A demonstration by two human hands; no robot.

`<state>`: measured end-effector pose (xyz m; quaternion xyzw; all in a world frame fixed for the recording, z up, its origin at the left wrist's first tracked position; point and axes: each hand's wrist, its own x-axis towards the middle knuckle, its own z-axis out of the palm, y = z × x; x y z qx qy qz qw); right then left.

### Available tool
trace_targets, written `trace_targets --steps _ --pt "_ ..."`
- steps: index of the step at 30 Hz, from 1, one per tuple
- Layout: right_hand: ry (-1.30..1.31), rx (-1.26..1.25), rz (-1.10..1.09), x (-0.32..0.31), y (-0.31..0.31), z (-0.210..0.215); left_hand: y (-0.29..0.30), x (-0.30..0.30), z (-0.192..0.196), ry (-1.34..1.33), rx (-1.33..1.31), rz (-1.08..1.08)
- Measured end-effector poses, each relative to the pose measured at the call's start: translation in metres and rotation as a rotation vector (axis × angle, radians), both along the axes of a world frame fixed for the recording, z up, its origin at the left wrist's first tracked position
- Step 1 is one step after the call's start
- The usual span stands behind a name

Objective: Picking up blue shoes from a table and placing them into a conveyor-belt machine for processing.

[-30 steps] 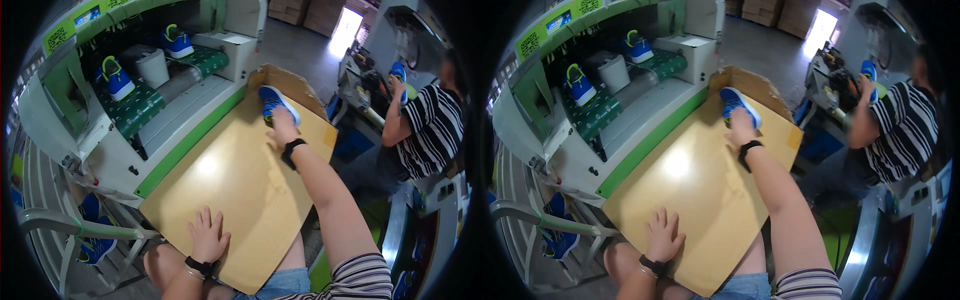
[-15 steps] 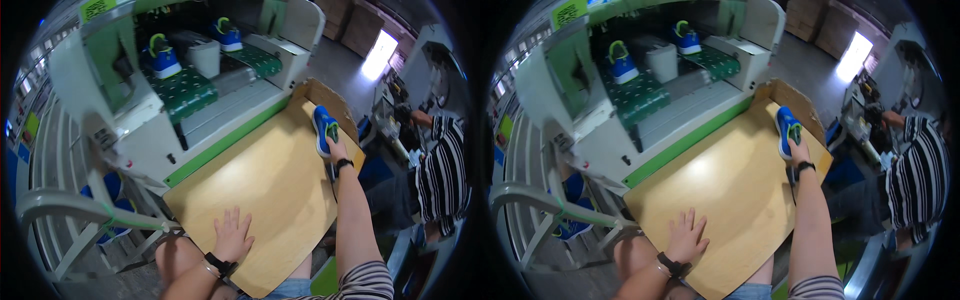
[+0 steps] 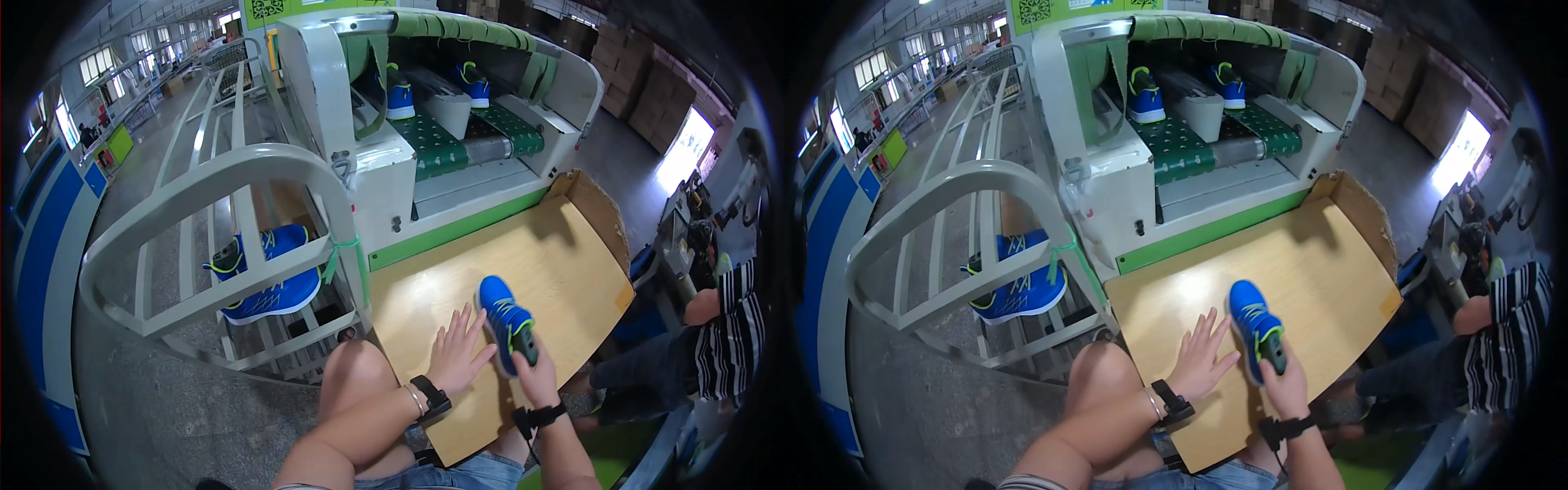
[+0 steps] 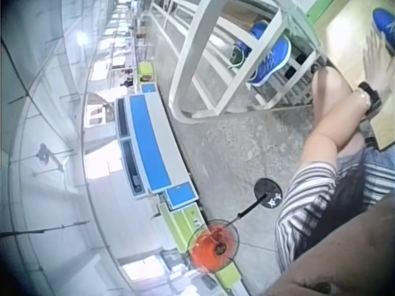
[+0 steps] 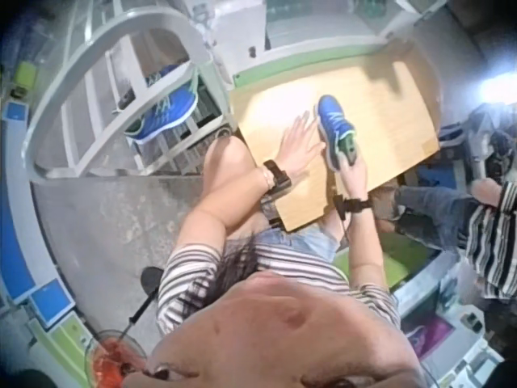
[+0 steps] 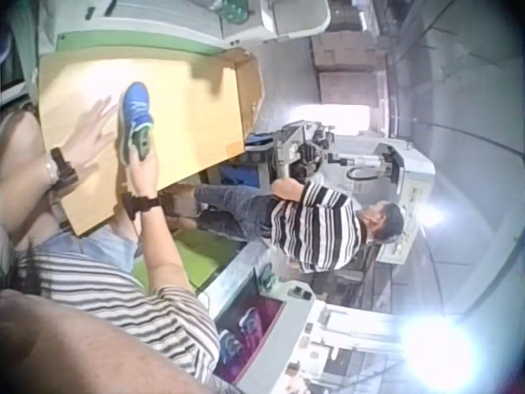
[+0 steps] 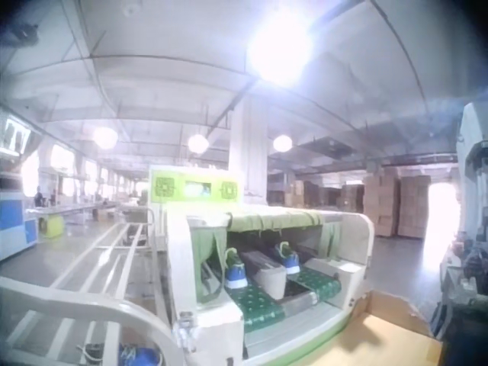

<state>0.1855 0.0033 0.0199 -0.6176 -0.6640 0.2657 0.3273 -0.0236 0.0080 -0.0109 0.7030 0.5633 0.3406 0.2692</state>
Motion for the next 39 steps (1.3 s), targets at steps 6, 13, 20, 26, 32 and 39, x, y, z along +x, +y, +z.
trace_targets --steps 6,13,20,26,32,39 --pt "0.157 -0.071 0.099 -0.030 -0.057 0.000 -0.005 0.000 -0.012 0.010 0.137 -0.046" --pt "0.316 -0.080 0.062 -0.029 -0.066 -0.023 -0.009 -0.008 -0.001 -0.015 0.024 -0.111" --pt "0.342 -0.092 0.044 -0.038 -0.071 -0.017 -0.014 -0.012 -0.001 -0.042 0.019 -0.105" --pt "0.297 -0.041 0.018 -0.033 -0.070 -0.019 -0.001 -0.004 -0.005 -0.121 0.119 -0.137" --pt "0.104 0.082 0.015 -0.034 -0.062 -0.020 -0.002 -0.015 -0.005 -0.096 0.127 -0.116" --pt "0.073 -0.059 0.075 -0.019 -0.053 0.004 0.003 -0.013 -0.002 -0.108 0.115 -0.148"
